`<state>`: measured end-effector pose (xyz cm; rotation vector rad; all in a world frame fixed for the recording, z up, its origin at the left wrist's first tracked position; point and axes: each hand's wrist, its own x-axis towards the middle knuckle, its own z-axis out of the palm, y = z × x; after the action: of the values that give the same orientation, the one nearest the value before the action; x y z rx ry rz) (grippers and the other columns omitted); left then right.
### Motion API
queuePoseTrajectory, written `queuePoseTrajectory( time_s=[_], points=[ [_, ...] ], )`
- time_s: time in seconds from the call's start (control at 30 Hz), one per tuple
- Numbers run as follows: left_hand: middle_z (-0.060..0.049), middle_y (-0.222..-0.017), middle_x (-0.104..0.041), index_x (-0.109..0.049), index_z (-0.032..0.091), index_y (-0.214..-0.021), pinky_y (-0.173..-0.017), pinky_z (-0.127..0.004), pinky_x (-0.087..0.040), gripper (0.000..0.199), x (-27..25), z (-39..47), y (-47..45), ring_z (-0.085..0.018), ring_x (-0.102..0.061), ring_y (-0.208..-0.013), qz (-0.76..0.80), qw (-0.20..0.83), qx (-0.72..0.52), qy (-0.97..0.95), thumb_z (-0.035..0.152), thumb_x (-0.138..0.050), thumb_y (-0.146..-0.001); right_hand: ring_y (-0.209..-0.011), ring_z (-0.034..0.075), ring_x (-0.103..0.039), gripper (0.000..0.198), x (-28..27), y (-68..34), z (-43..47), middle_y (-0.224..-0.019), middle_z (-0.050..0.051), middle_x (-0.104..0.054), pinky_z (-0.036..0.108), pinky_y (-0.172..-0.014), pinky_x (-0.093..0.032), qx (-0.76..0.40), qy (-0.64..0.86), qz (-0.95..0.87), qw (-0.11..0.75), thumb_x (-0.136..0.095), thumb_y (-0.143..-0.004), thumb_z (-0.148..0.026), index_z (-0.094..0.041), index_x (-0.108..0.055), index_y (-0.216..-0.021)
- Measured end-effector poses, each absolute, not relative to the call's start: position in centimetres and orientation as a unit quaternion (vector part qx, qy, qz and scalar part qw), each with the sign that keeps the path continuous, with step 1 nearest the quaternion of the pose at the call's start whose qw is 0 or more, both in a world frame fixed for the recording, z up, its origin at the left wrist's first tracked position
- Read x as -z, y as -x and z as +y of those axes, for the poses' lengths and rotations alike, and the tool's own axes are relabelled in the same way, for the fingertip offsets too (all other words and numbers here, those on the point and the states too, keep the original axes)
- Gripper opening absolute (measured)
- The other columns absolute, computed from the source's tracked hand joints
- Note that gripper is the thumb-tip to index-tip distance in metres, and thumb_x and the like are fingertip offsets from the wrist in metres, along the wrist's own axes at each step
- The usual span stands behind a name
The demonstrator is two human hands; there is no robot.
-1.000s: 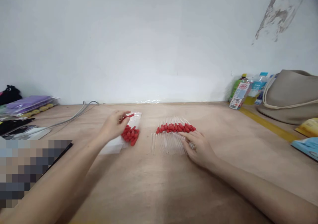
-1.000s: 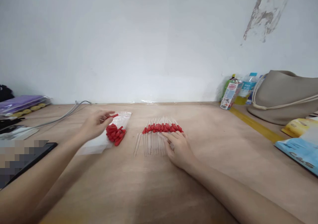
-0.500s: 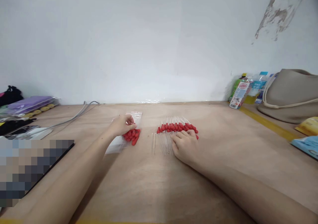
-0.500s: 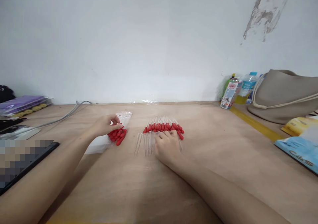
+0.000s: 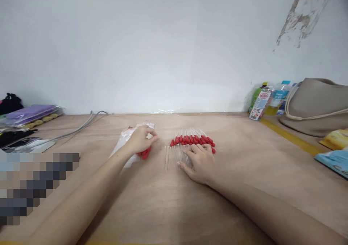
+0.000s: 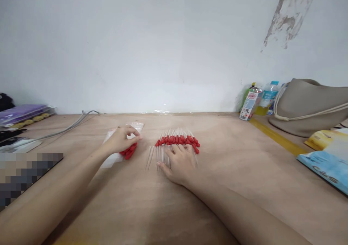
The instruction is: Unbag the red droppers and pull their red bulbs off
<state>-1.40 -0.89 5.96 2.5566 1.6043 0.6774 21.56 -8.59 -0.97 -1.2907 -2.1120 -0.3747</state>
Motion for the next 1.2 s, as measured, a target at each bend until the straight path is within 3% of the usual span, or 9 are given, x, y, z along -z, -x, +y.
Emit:
queuePoseTrajectory(
  time_s=[0.17, 0.4, 0.73, 0.87, 1.0, 1.1, 1.2],
  points=[
    [-0.006, -0.081, -0.057, -0.063, 0.019, -0.072, -0.076, -0.034, -0.042, 0.026, -3.9, -1.1, -3.0, -0.022, -0.054, -0.083, 0.479, 0.025, -0.208, -0.853, 0.044, -0.056, -0.073, -0.075, 0.017, -0.051, 0.030, 0.8, -22.9, -8.2, -0.079, 0.005, -0.058, 0.035, -0.077, -0.027, 0.132, 0.499, -0.786, 0.339, -0.050, -0.080, -0.045, -0.020, -0.064, -0.090],
    [-0.007, -0.083, -0.056, -0.060, 0.019, -0.069, -0.080, -0.039, -0.039, 0.032, -2.6, 0.8, -5.6, -0.025, -0.053, -0.087, 0.477, 0.012, -0.181, -0.860, 0.050, -0.054, -0.072, -0.076, 0.014, -0.052, 0.019, 1.6, -24.7, -8.3, -0.080, 0.003, -0.057, 0.033, -0.078, -0.026, 0.112, 0.494, -0.770, 0.388, -0.046, -0.084, -0.025, -0.021, -0.064, -0.087],
    [-0.005, -0.071, -0.053, -0.050, 0.016, -0.063, -0.073, -0.031, -0.040, 0.025, -1.5, 0.5, -4.8, -0.019, -0.052, -0.078, 0.498, 0.015, -0.265, -0.825, 0.025, -0.038, -0.082, -0.077, 0.015, -0.054, 0.016, 2.1, -24.8, -8.6, -0.078, 0.003, -0.058, 0.035, -0.079, -0.029, 0.106, 0.485, -0.757, 0.425, -0.049, -0.082, -0.025, -0.021, -0.065, -0.084],
    [-0.003, -0.074, -0.052, -0.046, 0.017, -0.070, -0.070, -0.029, -0.040, 0.019, -1.4, -2.5, -3.0, -0.016, -0.049, -0.076, 0.465, 0.012, -0.296, -0.834, 0.023, -0.035, -0.084, -0.094, 0.020, -0.053, 0.028, 2.1, -25.0, -8.4, -0.097, 0.008, -0.058, 0.037, -0.084, -0.036, 0.131, 0.456, -0.756, 0.451, -0.049, -0.081, -0.026, -0.019, -0.057, -0.107],
    [-0.005, -0.082, -0.053, -0.049, 0.017, -0.079, -0.072, -0.030, -0.040, 0.015, -0.7, -5.6, -0.9, -0.017, -0.047, -0.078, 0.348, -0.003, -0.259, -0.901, 0.021, -0.036, -0.085, -0.115, 0.023, -0.043, 0.048, 1.6, -25.1, -8.4, -0.124, 0.012, -0.049, 0.040, -0.095, -0.035, 0.159, 0.397, -0.798, 0.426, -0.051, -0.081, -0.032, -0.016, -0.042, -0.126],
    [-0.006, -0.088, -0.054, -0.051, 0.017, -0.087, -0.075, -0.031, -0.039, 0.014, 0.0, -6.6, -0.3, -0.017, -0.047, -0.081, 0.306, -0.027, -0.246, -0.920, 0.019, -0.037, -0.085, -0.122, 0.024, -0.037, 0.050, 1.3, -25.0, -8.6, -0.129, 0.010, -0.047, 0.044, -0.103, -0.027, 0.166, 0.365, -0.840, 0.366, -0.050, -0.082, -0.038, -0.017, -0.042, -0.127],
    [-0.005, -0.090, -0.055, -0.050, 0.017, -0.087, -0.075, -0.031, -0.039, 0.012, 0.5, -6.6, -0.3, -0.016, -0.047, -0.081, 0.301, -0.038, -0.266, -0.915, 0.018, -0.038, -0.085, -0.121, 0.023, -0.040, 0.040, 1.4, -24.7, -8.6, -0.123, 0.007, -0.054, 0.047, -0.105, -0.022, 0.157, 0.353, -0.858, 0.339, -0.048, -0.085, -0.038, -0.019, -0.049, -0.120]
  ],
)
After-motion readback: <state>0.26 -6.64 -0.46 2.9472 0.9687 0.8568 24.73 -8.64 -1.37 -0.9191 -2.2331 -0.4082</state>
